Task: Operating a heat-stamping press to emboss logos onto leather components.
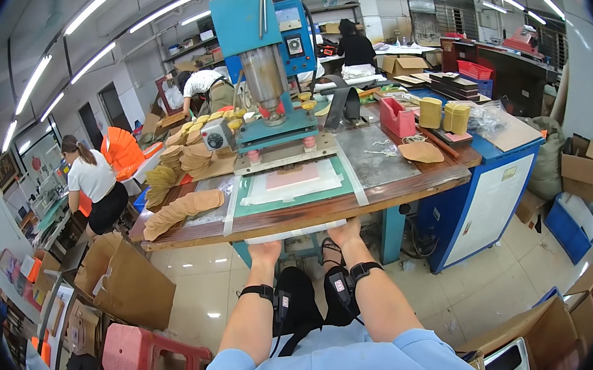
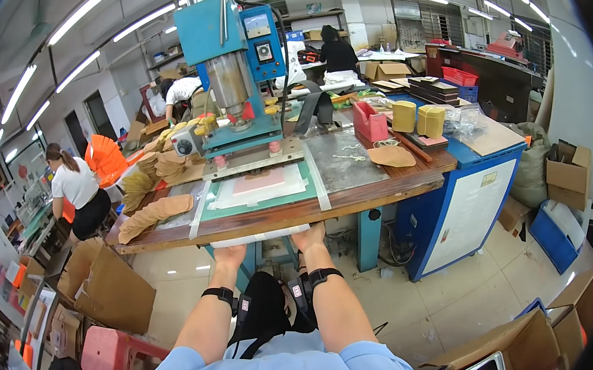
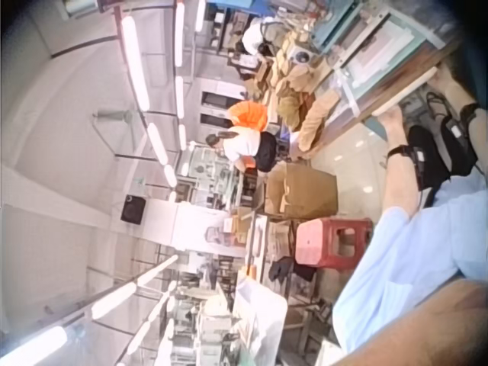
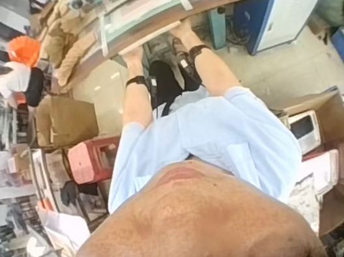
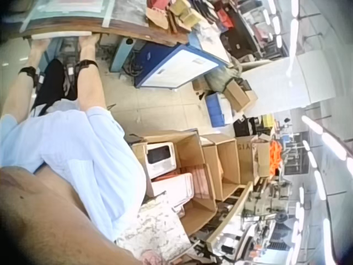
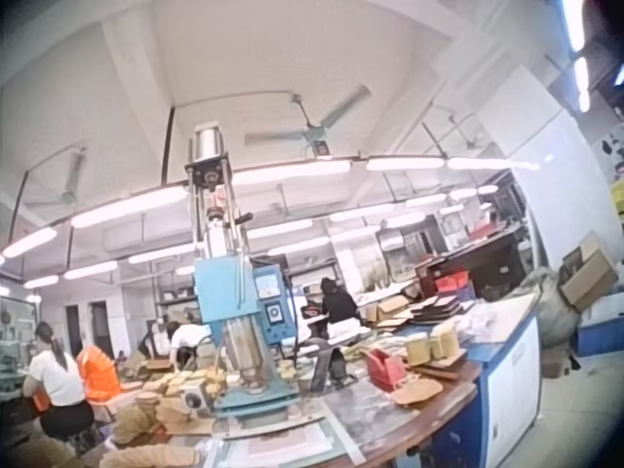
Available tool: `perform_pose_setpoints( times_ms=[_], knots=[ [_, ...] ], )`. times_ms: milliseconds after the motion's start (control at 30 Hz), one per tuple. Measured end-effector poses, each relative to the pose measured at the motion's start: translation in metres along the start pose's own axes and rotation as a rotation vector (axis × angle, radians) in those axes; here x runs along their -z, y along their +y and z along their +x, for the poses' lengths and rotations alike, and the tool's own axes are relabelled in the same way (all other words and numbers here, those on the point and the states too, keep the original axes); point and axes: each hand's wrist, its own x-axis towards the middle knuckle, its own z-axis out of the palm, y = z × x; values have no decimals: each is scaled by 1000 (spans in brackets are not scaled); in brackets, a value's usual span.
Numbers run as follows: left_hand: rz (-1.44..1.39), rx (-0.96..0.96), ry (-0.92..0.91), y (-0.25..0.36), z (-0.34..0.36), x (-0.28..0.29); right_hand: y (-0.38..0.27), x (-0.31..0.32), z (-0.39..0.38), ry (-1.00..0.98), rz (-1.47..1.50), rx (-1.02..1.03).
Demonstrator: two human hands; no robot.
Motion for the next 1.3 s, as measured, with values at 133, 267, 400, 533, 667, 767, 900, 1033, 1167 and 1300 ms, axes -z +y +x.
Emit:
perform_pose_setpoints(
  times_ms=[133,267,400,533,667,767,900,1033,1167,1300],
  knots=[
    [2,3,-5,0,0,0,-1,0,0,-20,10,10],
    [-39,29,-2,1,2,6,0,-2,-4,14,36,4],
    [-44,25,2,3,5,9,1,-4,-5,11,2,21],
    [-38,36,33,0,-3,-3,0,-7,-9,12,-7,9],
    [-43,30,45,1,-4,-4,-1,-6,-8,27,18,-6],
    [-59,30,39,2,-2,-1,0,-2,-3,31,31,-6],
    [-68,35,11,1,1,2,0,7,6,7,20,-6],
    [-60,43,-4,3,2,5,0,3,0,39,16,-8],
    [-25,25,-10,2,5,9,1,-1,-2,25,-8,2],
    [-12,21,0,2,4,9,0,-3,-4,40,-23,13]
  ],
)
